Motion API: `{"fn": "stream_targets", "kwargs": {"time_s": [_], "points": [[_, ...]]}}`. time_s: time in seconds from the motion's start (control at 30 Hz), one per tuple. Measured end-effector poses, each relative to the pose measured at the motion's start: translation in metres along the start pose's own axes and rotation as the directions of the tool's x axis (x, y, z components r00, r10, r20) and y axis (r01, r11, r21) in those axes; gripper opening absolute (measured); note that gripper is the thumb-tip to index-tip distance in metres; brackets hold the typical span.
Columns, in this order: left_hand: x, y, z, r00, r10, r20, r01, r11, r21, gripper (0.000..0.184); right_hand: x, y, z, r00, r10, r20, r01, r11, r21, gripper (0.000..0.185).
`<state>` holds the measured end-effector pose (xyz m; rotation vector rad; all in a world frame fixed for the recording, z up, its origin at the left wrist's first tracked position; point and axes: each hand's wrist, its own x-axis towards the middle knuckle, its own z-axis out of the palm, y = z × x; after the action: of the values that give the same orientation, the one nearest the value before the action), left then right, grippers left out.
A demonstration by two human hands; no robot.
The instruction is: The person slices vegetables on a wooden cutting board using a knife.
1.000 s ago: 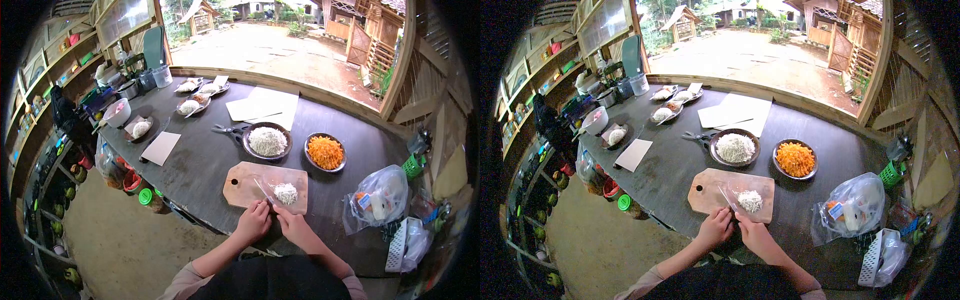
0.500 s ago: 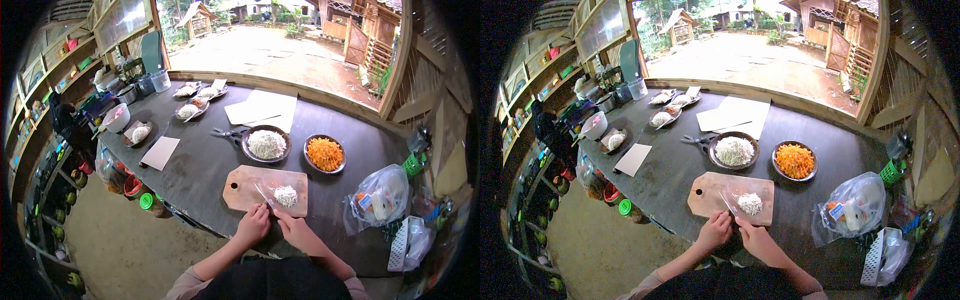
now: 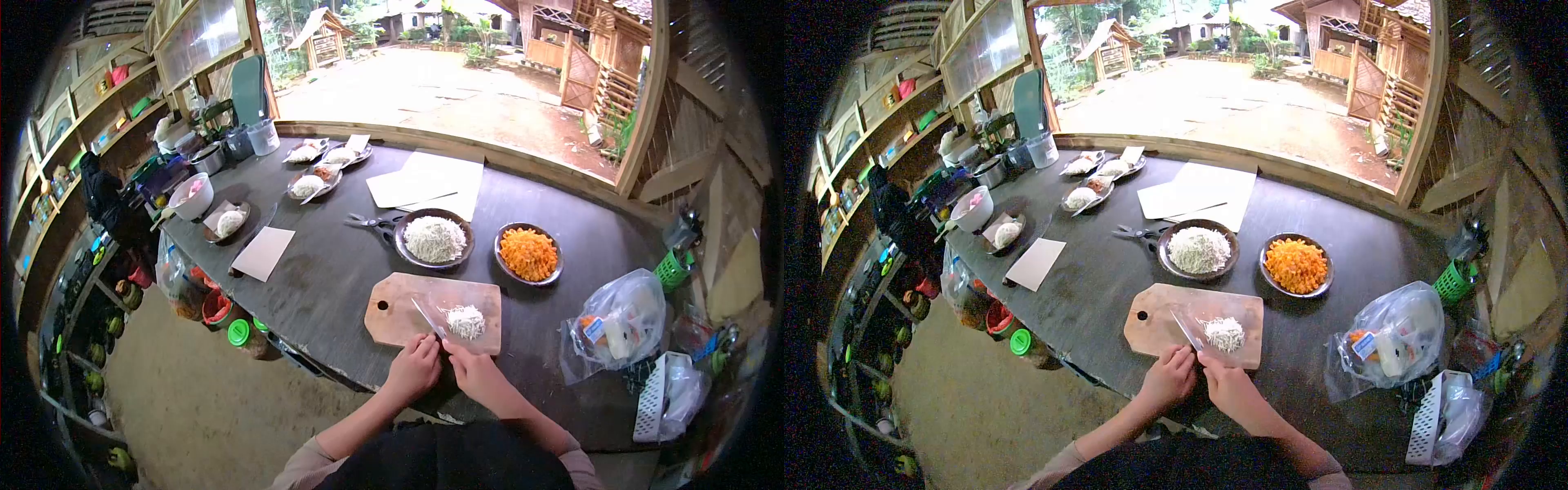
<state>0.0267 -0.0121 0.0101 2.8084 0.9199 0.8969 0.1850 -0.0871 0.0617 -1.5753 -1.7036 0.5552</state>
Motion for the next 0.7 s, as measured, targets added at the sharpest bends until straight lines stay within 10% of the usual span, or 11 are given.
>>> {"fn": "stream_targets", "kwargs": {"time_s": [0.7], "points": [[0.002, 0.0, -0.006, 0.999, 0.01, 0.04, -0.01, 1.0, -0.016, 0.038, -0.003, 0.003, -0.004, 1.0, 0.01, 0.017, -0.012, 0.995, 0.095, 0.031]]}}
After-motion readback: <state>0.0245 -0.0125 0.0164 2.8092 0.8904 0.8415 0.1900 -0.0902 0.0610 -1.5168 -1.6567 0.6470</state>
